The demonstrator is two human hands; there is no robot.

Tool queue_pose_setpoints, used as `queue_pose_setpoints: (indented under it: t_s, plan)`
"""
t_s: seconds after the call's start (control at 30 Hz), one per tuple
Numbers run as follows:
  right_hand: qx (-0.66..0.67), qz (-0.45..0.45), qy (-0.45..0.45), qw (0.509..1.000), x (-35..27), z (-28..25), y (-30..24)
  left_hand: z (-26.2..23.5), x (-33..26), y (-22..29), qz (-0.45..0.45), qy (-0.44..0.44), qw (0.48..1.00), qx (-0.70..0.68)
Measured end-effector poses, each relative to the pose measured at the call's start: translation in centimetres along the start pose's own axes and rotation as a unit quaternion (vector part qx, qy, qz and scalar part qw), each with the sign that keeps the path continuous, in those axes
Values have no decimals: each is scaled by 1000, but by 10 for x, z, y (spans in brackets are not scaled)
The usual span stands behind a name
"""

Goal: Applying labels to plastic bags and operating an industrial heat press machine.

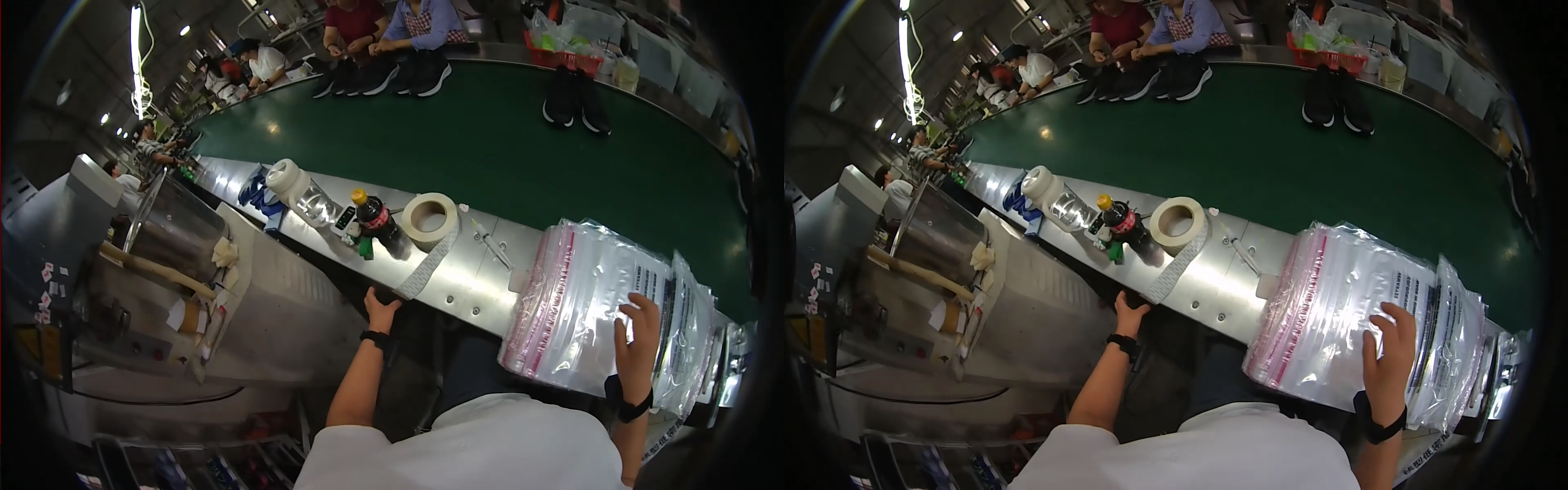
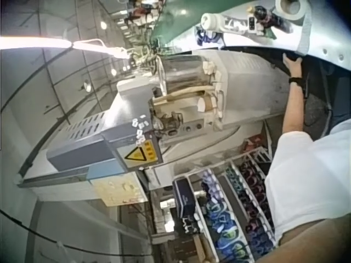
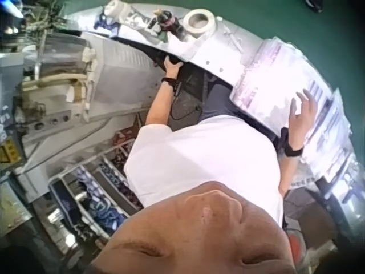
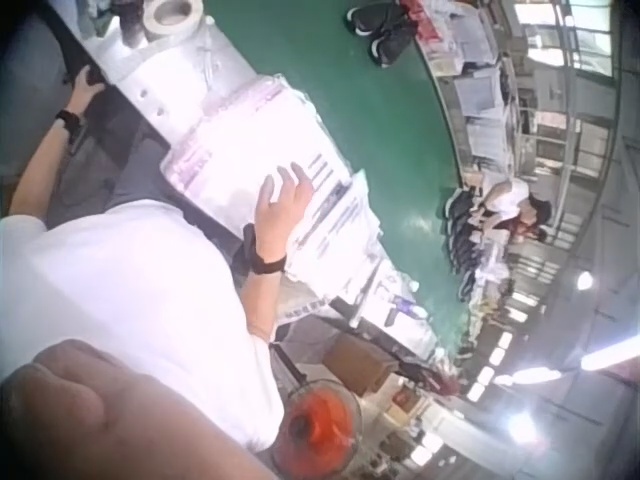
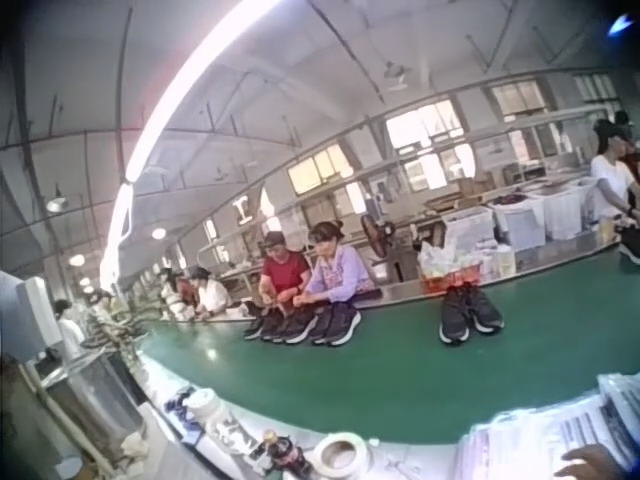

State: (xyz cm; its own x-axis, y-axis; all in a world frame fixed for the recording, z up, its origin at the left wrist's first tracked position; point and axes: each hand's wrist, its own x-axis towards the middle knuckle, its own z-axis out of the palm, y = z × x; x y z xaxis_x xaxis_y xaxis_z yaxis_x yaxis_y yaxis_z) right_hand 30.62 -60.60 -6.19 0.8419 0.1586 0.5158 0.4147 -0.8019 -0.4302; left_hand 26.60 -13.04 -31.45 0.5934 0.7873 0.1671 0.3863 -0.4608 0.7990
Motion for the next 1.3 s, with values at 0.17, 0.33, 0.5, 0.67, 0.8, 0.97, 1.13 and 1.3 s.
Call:
queue_pose_setpoints:
  t_s: [0.17,0.33,0.5,0.67,0.8,0.97,1.13,1.3]
  plan:
    - [74,-27,-59,995,-12,18,-5,-4,7,31,-155,-271,885,-347]
    - [112,-51,-93,988,-13,26,-20,5,-14,16,-56,-232,926,-293]
    - [142,-52,-126,980,-20,35,-30,-4,-28,23,148,-350,918,109]
    - [225,-54,-191,954,-16,50,-49,-42,-94,136,-73,-584,800,-118]
    - [331,43,-388,859,-17,72,-75,-55,-122,217,-157,-587,745,-276]
    - [412,187,-438,776,-20,77,-67,-19,-97,233,-220,-546,705,-396]
    - [504,197,-423,727,-23,74,-63,72,-62,194,-258,-501,638,-524]
    - [495,194,-433,728,-22,72,-66,119,-44,239,293,-228,926,71]
